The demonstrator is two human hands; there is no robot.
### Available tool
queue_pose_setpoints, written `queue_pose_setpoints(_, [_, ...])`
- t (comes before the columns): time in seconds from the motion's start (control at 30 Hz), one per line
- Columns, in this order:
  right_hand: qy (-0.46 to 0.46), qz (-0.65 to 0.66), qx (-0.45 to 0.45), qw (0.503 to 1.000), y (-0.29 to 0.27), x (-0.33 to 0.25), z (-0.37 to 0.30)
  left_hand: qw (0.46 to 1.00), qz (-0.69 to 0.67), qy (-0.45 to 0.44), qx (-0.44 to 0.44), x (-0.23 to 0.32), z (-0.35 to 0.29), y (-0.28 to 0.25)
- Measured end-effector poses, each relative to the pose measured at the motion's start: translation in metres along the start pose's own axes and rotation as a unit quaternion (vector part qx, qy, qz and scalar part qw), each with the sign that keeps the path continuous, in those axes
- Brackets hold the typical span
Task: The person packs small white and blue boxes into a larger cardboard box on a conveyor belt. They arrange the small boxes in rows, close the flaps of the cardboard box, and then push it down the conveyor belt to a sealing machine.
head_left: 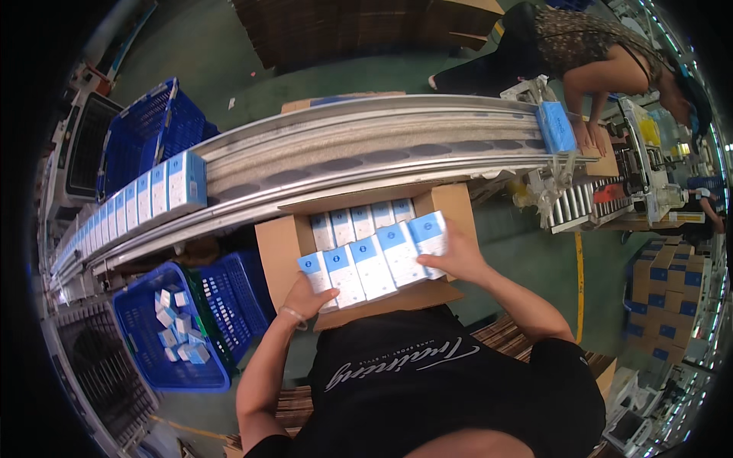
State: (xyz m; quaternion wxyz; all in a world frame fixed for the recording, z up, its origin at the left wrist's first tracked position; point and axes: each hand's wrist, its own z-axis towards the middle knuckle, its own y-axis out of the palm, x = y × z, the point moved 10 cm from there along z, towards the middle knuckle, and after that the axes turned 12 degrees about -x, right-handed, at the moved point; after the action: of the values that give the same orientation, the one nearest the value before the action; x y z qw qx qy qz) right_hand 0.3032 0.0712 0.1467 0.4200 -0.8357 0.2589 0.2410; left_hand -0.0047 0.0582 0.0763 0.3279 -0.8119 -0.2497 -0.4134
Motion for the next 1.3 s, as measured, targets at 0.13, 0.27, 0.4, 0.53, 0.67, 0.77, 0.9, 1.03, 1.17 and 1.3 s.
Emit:
queue_pose_setpoints(0.13, [0.063, -0.221, -0.152, 0.961, 0.102, 0.064, 0.053, 0.94, 0.249, -0.21, -0.102, -0.102, 0.046, 0.069])
queue_pose_setpoints(0.27, [0.06, -0.407, -0.263, 0.873, 0.152, 0.107, 0.085, 0.828, 0.395, -0.338, -0.209, -0.138, 0.076, 0.101])
queue_pose_setpoints(0.4, [0.059, -0.532, -0.301, 0.79, 0.189, 0.139, 0.105, 0.802, 0.479, -0.243, -0.262, -0.118, 0.083, 0.104])
queue_pose_setpoints(0.53, [-0.1, -0.441, -0.168, 0.876, 0.12, 0.011, 0.098, 0.932, 0.318, -0.109, -0.135, -0.045, 0.066, 0.055])
queue_pose_setpoints(0.67, [-0.261, -0.034, -0.036, 0.964, 0.014, -0.115, 0.075, 0.9, 0.317, 0.066, 0.29, 0.045, 0.001, -0.125])
queue_pose_setpoints(0.77, [-0.355, 0.009, 0.304, 0.884, -0.056, -0.142, 0.066, 0.731, 0.413, 0.068, 0.539, 0.055, -0.072, -0.27])
queue_pose_setpoints(0.9, [-0.211, -0.133, 0.301, 0.92, -0.034, -0.133, 0.122, 0.75, 0.307, -0.269, 0.521, -0.082, -0.101, -0.429])
queue_pose_setpoints(1.03, [-0.154, -0.081, 0.255, 0.951, -0.041, -0.11, 0.139, 0.859, 0.227, -0.273, 0.37, -0.089, -0.059, -0.436])
queue_pose_setpoints(1.17, [-0.126, 0.028, 0.17, 0.977, -0.047, -0.108, 0.168, 0.929, 0.142, -0.164, 0.3, -0.056, 0.018, -0.382])
queue_pose_setpoints(1.3, [-0.063, 0.074, 0.138, 0.986, -0.07, -0.119, 0.19, 0.941, 0.174, -0.116, 0.265, 0.038, 0.099, -0.255])
